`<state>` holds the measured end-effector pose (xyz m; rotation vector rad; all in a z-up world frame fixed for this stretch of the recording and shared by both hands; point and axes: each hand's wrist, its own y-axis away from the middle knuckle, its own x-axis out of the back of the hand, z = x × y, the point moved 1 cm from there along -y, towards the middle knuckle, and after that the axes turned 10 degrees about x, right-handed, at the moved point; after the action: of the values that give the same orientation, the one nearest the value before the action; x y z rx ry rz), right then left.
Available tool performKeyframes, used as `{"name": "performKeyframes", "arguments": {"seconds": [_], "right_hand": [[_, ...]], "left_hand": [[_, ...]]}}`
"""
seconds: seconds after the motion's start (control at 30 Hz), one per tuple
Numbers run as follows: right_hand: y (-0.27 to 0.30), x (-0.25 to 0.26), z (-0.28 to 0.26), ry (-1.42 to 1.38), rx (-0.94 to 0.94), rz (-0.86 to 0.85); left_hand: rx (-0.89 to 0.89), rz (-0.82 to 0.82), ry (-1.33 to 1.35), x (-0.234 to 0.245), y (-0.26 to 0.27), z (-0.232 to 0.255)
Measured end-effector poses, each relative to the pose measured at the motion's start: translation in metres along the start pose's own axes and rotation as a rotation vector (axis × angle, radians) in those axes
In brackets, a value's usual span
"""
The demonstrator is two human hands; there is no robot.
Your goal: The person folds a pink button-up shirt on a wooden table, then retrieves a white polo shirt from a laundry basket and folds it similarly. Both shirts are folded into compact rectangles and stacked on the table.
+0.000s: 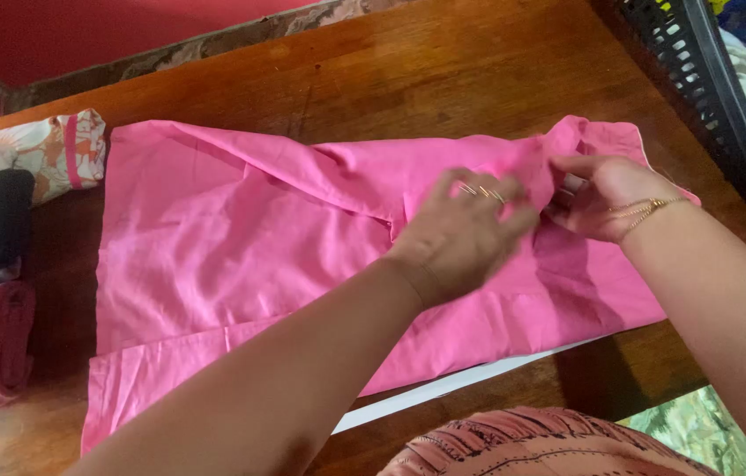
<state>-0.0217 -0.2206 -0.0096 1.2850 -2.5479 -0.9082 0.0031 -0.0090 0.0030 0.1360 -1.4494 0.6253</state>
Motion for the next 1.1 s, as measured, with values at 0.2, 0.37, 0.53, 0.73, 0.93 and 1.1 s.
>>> {"name": "performKeyframes", "arguments": {"seconds": [0.2,0.37,0.53,0.73,0.93,1.1], "right_hand": [[-0.001,0.001,-0.001,-0.023,0.022,-0.045],[0.013,-0.015,-0.020,-0.003,0.023,-0.156],[0.008,-0.009,-0.021,-0.127,0.036,-0.130],[-0.009,-0.007,-0.026,-0.003,0.171,-0.359],[-0.074,0.044,-0.022,0.109,0.065,-0.273],[-0.035,0.030,-0.020,0.099,0.078,-0.017]], "left_hand": [[0.507,-0.439,-0.103,-0.024,-0.006,-0.043],[0.480,-0.231,0.063,-0.023,-0.010,-0.032],[0.422,0.285,0.096,-0.001,-0.018,-0.017],[-0.257,0.127,0.033,-0.010,0.005,0.016],[-0.246,0.062,0.111,-0.014,0.038,0.020],[0.262,0.126,0.137,-0.005,0.027,0.005]]}}
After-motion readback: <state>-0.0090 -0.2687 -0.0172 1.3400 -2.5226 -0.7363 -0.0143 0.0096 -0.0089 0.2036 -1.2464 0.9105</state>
